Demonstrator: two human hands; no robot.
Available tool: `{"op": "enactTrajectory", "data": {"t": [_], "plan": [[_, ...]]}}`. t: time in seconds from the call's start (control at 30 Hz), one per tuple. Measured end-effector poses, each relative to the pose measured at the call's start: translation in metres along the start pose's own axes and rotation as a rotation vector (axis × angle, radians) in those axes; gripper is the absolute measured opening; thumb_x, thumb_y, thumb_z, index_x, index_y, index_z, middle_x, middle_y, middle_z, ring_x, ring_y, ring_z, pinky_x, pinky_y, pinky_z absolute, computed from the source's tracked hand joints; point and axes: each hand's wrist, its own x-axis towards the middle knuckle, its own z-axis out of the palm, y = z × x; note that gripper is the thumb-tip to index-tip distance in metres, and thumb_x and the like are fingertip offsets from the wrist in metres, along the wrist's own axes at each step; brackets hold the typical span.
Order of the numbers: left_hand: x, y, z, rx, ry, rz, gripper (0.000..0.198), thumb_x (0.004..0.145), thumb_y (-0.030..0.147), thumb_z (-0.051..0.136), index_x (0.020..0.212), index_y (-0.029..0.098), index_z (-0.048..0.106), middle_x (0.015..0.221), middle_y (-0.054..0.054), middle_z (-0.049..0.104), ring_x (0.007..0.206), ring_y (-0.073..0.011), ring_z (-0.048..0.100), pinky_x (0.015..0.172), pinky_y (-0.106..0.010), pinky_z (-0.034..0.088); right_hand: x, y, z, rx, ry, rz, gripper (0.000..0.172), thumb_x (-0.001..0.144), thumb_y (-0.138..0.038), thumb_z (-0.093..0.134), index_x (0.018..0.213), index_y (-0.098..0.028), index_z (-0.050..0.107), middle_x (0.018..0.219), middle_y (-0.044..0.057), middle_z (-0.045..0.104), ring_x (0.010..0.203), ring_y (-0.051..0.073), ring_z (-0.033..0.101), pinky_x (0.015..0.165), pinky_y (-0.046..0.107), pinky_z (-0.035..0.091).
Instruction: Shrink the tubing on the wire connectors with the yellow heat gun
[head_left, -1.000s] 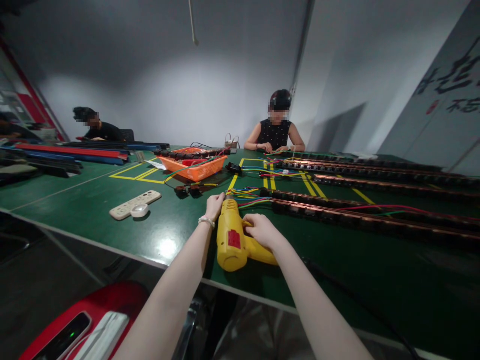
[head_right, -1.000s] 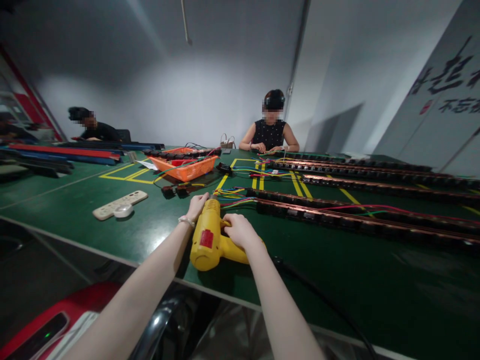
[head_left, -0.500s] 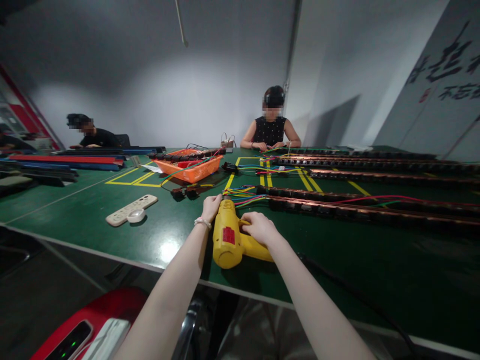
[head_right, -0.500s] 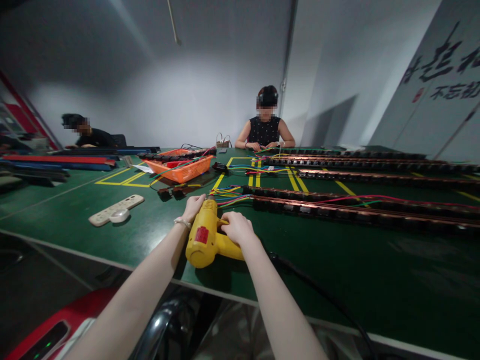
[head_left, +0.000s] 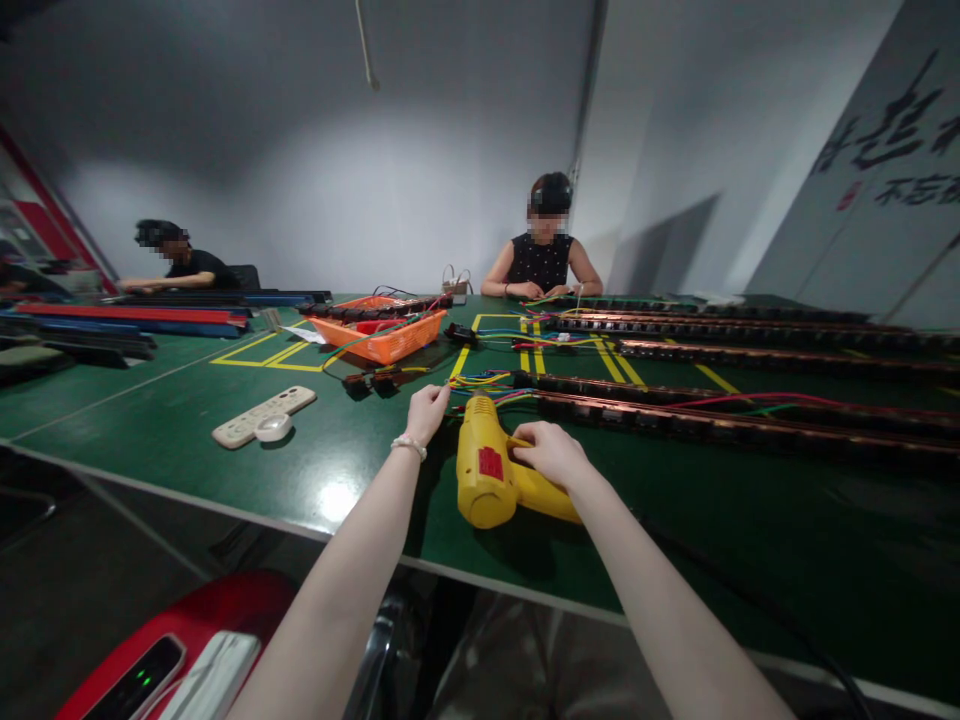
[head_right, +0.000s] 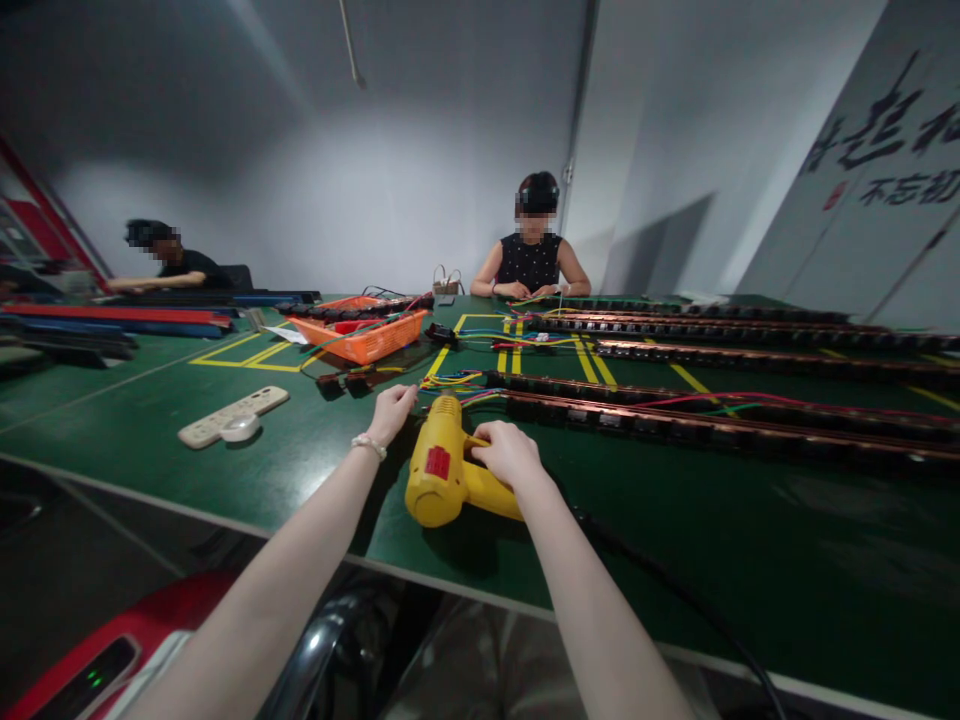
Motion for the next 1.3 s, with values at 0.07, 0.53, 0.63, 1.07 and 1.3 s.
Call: {"op": "enactTrajectory", "data": {"t": [0.07,0.53,0.63,1.07,1.3], "plan": [[0.0,-0.002,0.001,-0.032,0.032,-0.011,0.034,0.083,0.039,0.046,0.058,0.017,0.05,0.059,0.001,0.055,0.059,-0.0108,0.048,0.06,-0.023,0.035,-0.002,0.01,-0.005,0.003,0.012,0.028,0.031,0.088,-0.042,0.055,0.107,-0.017,0.059,0.11,0.006,0.06,0.099,0.018,0.057,0.087,0.042,0.047],[0.006,-0.006,0.004,0.005,-0.03,-0.117,0.031,0.077,0.008,0.045,0.098,0.014,0.067,0.08,-0.008,0.071,0.078,-0.0184,0.065,0.075,-0.027,0.044,-0.008,0.037,-0.014,-0.041,0.057,-0.032,0.03,0.089,-0.042,0.053,0.105,-0.017,0.06,0.107,0.006,0.061,0.095,0.017,0.058,0.085,0.039,0.048],[0.004,-0.004,0.003,0.093,-0.022,-0.121,0.031,0.08,0.009,0.043,0.097,0.016,0.068,0.082,-0.008,0.072,0.084,-0.0207,0.065,0.082,-0.031,0.043,-0.006,0.024,-0.01,-0.079,0.07,-0.068,0.029,0.089,-0.041,0.053,0.102,-0.016,0.06,0.104,0.005,0.062,0.096,0.017,0.058,0.086,0.04,0.048],[0.006,0.003,-0.004,-0.181,0.11,-0.158,0.023,0.083,0.022,0.05,0.093,0.013,0.069,0.096,-0.01,0.071,0.088,-0.0186,0.063,0.081,-0.027,0.046,0.009,-0.039,0.015,-0.138,0.068,-0.177,0.03,0.089,-0.041,0.053,0.104,-0.016,0.06,0.107,0.006,0.061,0.1,0.018,0.057,0.091,0.043,0.045],[0.008,-0.002,0.004,-0.4,0.093,-0.239,0.029,0.075,0.022,0.06,0.1,0.01,0.068,0.093,-0.011,0.071,0.083,-0.0169,0.065,0.081,-0.028,0.049,0.011,-0.033,0.013,-0.122,0.06,-0.164,0.03,0.089,-0.041,0.054,0.104,-0.016,0.06,0.107,0.006,0.061,0.1,0.018,0.057,0.09,0.044,0.045]]}}
